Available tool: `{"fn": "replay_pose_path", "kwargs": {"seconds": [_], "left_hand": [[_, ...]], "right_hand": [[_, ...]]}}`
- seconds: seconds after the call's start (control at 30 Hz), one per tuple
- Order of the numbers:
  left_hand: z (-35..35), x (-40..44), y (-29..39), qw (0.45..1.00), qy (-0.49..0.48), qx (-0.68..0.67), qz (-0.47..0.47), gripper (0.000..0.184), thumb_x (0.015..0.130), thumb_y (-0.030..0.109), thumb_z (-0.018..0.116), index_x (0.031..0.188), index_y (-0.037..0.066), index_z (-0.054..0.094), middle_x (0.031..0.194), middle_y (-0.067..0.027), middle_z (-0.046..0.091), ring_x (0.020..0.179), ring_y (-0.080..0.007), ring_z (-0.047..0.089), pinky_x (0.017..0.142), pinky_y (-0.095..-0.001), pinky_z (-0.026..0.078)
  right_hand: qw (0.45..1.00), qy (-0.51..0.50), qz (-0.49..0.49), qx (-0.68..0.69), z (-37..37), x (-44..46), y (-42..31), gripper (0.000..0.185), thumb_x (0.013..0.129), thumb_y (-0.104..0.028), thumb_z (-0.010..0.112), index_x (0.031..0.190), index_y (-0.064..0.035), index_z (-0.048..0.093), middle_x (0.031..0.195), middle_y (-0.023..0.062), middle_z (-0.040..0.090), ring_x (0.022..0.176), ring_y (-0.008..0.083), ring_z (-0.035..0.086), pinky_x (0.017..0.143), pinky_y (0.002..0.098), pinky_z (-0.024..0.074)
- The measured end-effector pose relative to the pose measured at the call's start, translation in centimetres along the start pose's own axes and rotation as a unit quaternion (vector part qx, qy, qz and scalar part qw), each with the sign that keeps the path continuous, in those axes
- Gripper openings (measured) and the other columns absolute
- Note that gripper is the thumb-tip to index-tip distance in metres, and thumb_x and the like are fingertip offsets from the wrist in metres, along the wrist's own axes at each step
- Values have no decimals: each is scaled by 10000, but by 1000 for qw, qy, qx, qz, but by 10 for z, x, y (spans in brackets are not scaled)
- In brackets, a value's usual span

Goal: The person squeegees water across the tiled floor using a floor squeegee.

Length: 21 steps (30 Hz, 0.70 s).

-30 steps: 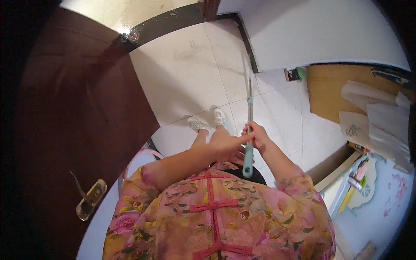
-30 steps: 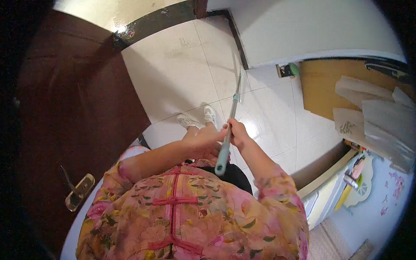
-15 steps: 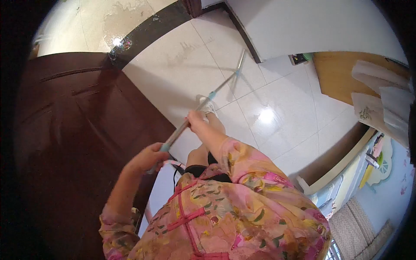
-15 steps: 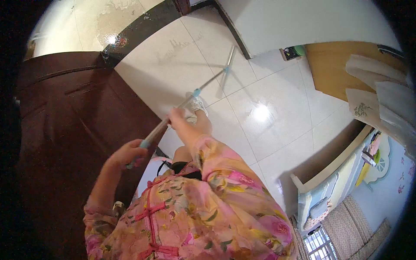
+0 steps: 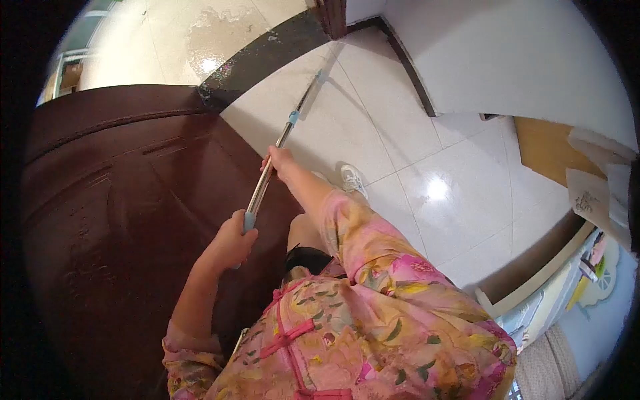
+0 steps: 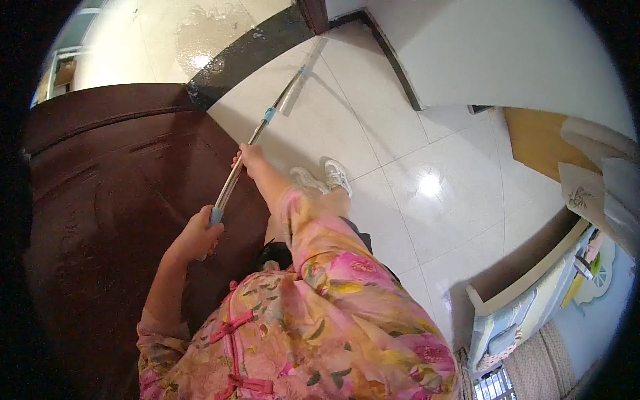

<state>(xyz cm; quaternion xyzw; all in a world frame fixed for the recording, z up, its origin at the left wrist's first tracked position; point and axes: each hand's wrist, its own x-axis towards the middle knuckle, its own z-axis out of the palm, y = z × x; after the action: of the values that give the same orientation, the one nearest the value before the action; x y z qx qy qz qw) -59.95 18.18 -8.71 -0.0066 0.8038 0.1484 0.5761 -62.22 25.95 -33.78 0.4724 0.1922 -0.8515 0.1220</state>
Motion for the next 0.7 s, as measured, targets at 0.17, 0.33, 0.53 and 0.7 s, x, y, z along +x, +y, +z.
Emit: {"fn": "replay_pose_path", "kwargs": {"seconds": [0.17, 0.33, 0.53, 0.7], "left_hand": [[-35, -8, -12, 989, -81, -109, 61, 289, 759, 141, 498, 1002, 8, 415, 654, -42, 476, 492, -115, 466, 430, -240, 399], [-35, 36, -58, 703, -283, -651, -49, 265, 790, 197, 475, 945, -12, 426, 734, -82, 470, 571, -124, 476, 478, -227, 427], [-139, 52, -87, 397, -388, -828, -74, 340, 814, 144, 396, 1037, -87, 283, 899, -138, 440, 544, -109, 419, 437, -202, 397], [-227, 43, -102, 485, -292, -824, -36, 382, 815, 126, 386, 1088, -102, 245, 862, -132, 427, 529, -91, 415, 411, -190, 397]], "right_hand": [[1000, 19, -18, 12, -5, -39, -10, 176, 739, -164, 444, 667, -4, 446, 569, 119, 490, 498, 222, 512, 438, 340, 443], [989, 133, 50, -25, -30, -23, -1, 120, 759, -136, 426, 745, -18, 437, 601, 90, 475, 482, 191, 493, 438, 318, 458], [990, 129, 33, -49, 74, 27, 13, 119, 740, -142, 435, 775, -29, 441, 628, 90, 467, 593, 209, 502, 478, 356, 430], [994, 109, -6, -6, 186, 61, 18, 135, 721, -110, 438, 773, 14, 426, 657, 109, 465, 541, 203, 512, 467, 331, 447]]}}
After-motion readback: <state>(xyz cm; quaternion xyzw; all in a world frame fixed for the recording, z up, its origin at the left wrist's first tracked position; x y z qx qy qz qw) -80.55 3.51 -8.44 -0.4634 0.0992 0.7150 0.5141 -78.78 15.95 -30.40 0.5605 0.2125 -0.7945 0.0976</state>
